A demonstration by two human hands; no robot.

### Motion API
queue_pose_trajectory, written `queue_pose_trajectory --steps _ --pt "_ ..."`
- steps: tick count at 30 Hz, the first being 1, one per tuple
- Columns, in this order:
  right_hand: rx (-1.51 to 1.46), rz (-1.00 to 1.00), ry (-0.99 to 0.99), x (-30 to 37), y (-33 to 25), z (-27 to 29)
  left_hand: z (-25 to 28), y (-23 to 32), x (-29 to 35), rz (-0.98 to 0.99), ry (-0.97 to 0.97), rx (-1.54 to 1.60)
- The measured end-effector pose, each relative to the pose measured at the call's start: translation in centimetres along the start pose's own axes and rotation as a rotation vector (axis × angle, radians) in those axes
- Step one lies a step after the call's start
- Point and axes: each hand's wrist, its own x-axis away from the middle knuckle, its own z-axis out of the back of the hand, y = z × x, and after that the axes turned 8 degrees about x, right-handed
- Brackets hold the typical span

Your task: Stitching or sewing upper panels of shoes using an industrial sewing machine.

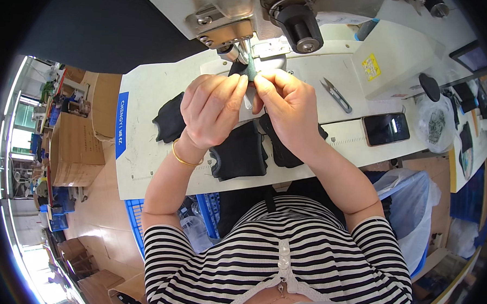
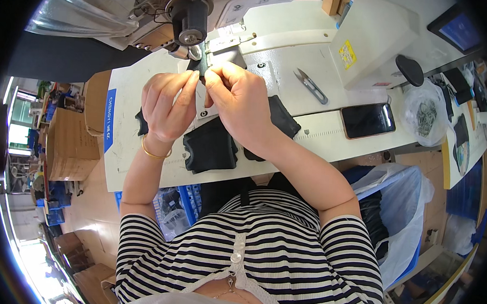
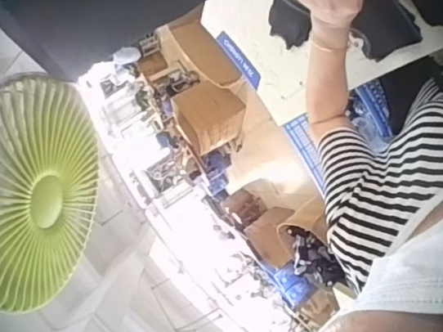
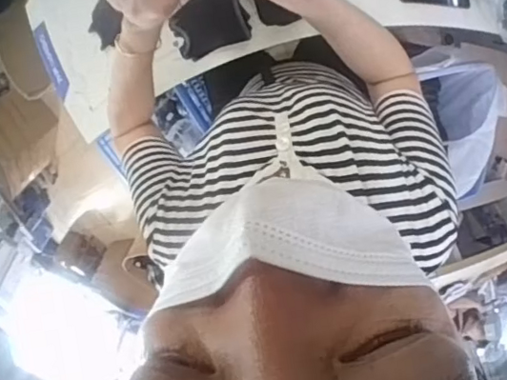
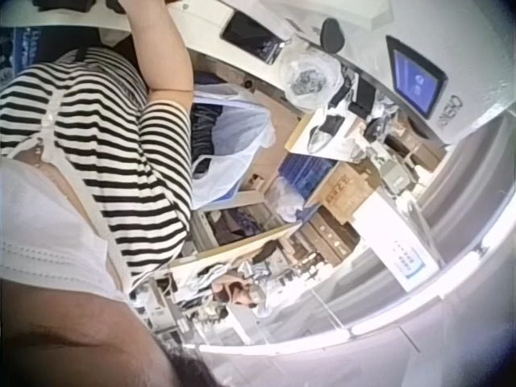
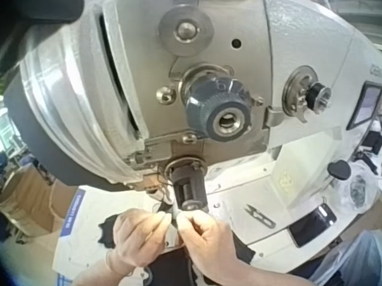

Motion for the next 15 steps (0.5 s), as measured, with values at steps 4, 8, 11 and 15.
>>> queue_pose_trajectory --steps 4,8,11,15 --pt "-0.001 -0.015 -0.004 0.1 -0.6 0.0 -0.2 -0.8 0.2 -0.032 0.019 0.0" --pt "-0.043 -0.089 -0.052 0.2 -0.7 0.4 -0.5 -1.4 0.2 -0.04 0.008 0.0" --pt "-0.023 -0.072 -0.056 0.5 -0.7 0.3 -0.7 -1.8 0.2 -0.044 0.01 -0.007" --pt "0.011 -0.038 -0.046 0.6 -0.4 0.2 -1.3 -2.4 0.2 -0.082 0.059 -0.025"
